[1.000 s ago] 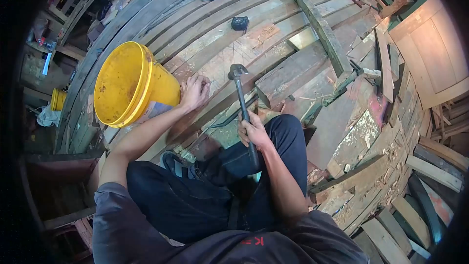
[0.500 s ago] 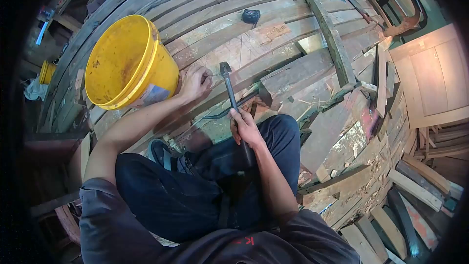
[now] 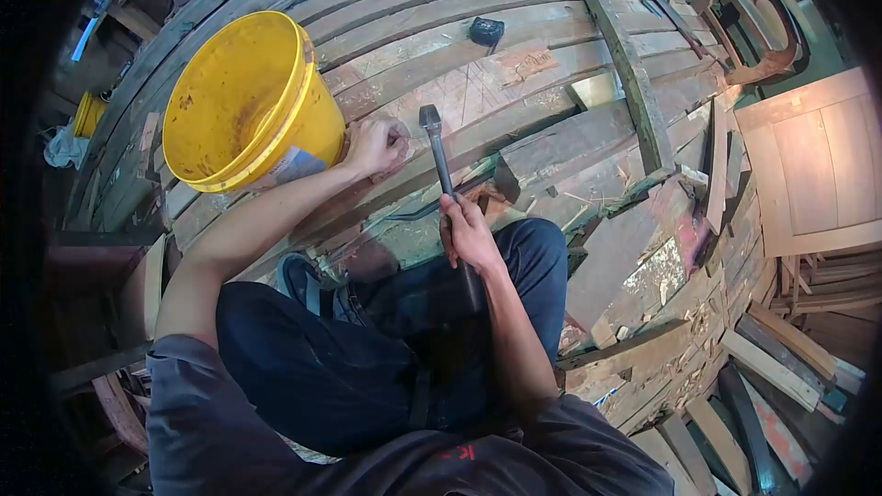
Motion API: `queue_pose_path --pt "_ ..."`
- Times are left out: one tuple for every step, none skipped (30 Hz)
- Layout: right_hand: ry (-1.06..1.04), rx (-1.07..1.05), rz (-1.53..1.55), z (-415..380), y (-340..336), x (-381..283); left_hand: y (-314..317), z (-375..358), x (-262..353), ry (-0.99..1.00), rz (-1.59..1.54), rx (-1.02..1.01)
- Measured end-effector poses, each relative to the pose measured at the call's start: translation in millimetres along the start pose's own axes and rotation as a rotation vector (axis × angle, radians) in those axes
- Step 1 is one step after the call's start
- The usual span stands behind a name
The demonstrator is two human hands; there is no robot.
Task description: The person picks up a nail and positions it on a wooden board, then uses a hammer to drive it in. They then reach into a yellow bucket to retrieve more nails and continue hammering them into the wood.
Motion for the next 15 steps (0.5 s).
queue_pose_path --pt "-0.009 0.006 0.017 -2 0 -4 1 0 -1 -0.001 0.002 -0.009" --pt "-0.020 0.006 0.028 -4 1 -7 3 -1 -2 -0.007 -0.002 -0.004" --pt "-0.031 0.007 0.040 -5 1 -11 4 -2 -3 -0.012 -0.006 0.001" --pt "-0.047 0.008 0.053 -4 0 -14 3 -1 -2 -0.014 -0.007 0.008" --pt "-0.035 0.005 0.041 -5 0 -13 2 -1 -2 -0.023 -0.024 0.009" --pt "-0.014 0.005 -0.001 -3 0 -8 3 -1 -3 -0.022 -0.033 0.008" --pt "0.007 0.004 -0.044 0 -1 1 3 0 -5 -0.020 -0.042 0.008" --pt "0.031 0.005 -0.087 0 -2 8 4 -1 -7 -0.020 -0.053 0.006" --pt "0.033 0.022 -0.104 -2 -1 3 3 -2 -5 -0.008 -0.059 0.009" --pt "0.022 0.016 -0.063 -1 0 -2 3 1 -6 -0.013 -0.057 0.004" --pt "0.017 0.009 -0.020 -2 1 -5 3 2 -7 -0.023 -0.058 -0.005" --pt "0.018 0.003 0.024 -5 2 -4 4 -1 -6 -0.038 -0.060 -0.018" --pt "0.017 0.000 0.004 -8 3 -4 0 -3 -2 -0.034 -0.077 0.012" --pt "0.009 -0.003 -0.017 -8 2 -7 -2 -5 4 -0.010 -0.059 0.019" --pt "-0.001 -0.005 -0.040 -7 2 -9 -3 -5 6 0.017 -0.040 0.027"
Point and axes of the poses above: each hand's wrist, its own z-axis towards the middle knuckle, its own y-axis out of the palm, x = y × z, the point moved 10 cm from there along z, towards the middle knuckle, and after that the axes turned 7 degrees about -z, right-handed, at the moved point
